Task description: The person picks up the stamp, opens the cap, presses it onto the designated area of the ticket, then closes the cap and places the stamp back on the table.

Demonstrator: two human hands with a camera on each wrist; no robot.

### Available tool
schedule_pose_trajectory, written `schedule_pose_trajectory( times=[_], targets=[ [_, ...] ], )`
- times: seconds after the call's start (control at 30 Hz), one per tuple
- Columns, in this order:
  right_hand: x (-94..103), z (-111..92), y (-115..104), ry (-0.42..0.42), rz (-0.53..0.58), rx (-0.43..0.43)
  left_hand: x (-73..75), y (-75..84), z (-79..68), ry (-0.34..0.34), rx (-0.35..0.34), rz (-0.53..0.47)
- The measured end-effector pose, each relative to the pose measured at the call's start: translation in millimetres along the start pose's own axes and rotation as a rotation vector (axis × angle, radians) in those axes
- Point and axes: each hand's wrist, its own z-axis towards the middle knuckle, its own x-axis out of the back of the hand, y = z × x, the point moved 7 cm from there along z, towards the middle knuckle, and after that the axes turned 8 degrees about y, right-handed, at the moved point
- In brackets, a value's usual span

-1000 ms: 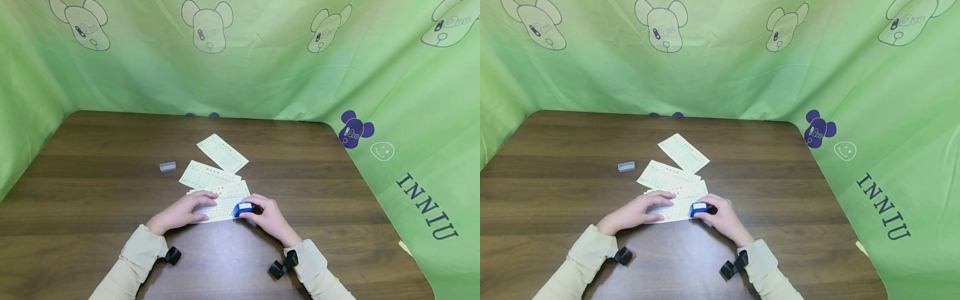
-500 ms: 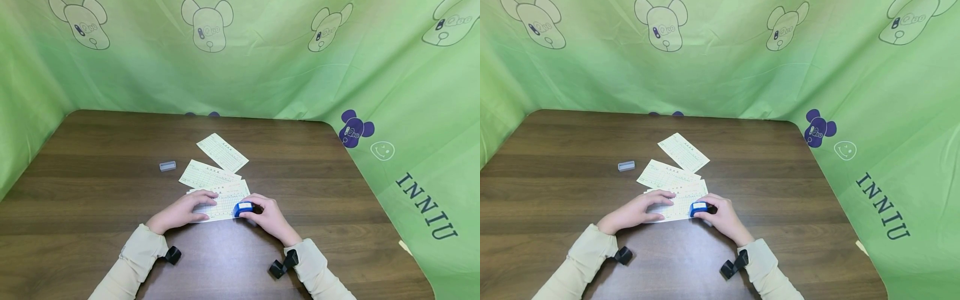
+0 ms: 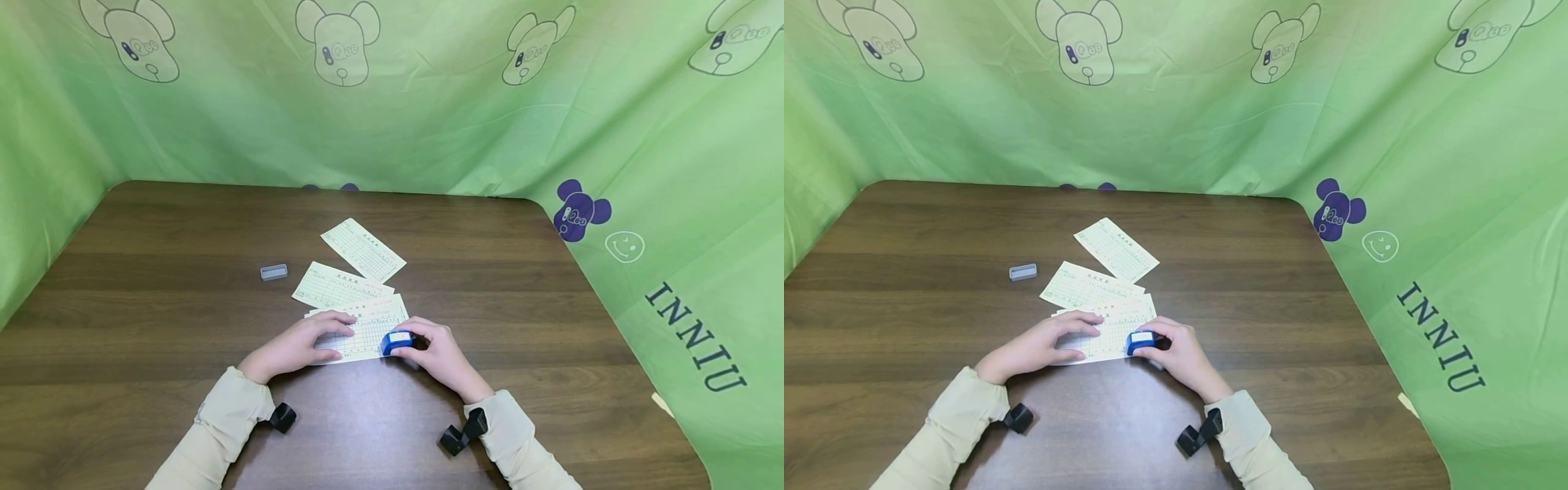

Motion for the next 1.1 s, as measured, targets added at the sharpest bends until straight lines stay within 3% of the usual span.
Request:
schedule_pose_trajectory(
  times=[0.23,1.1],
  targets=[
    [-7.8,-3,34,-0.005,-0.014,-0.016,-0.4,1.2,0.4,-0.005,0.005,0.002],
    [-9.4,-1,37,-0.044,-0.048,-0.018,-0.7,-0.5,-0.1,-0.001,0.006,-0.006]
  ],
)
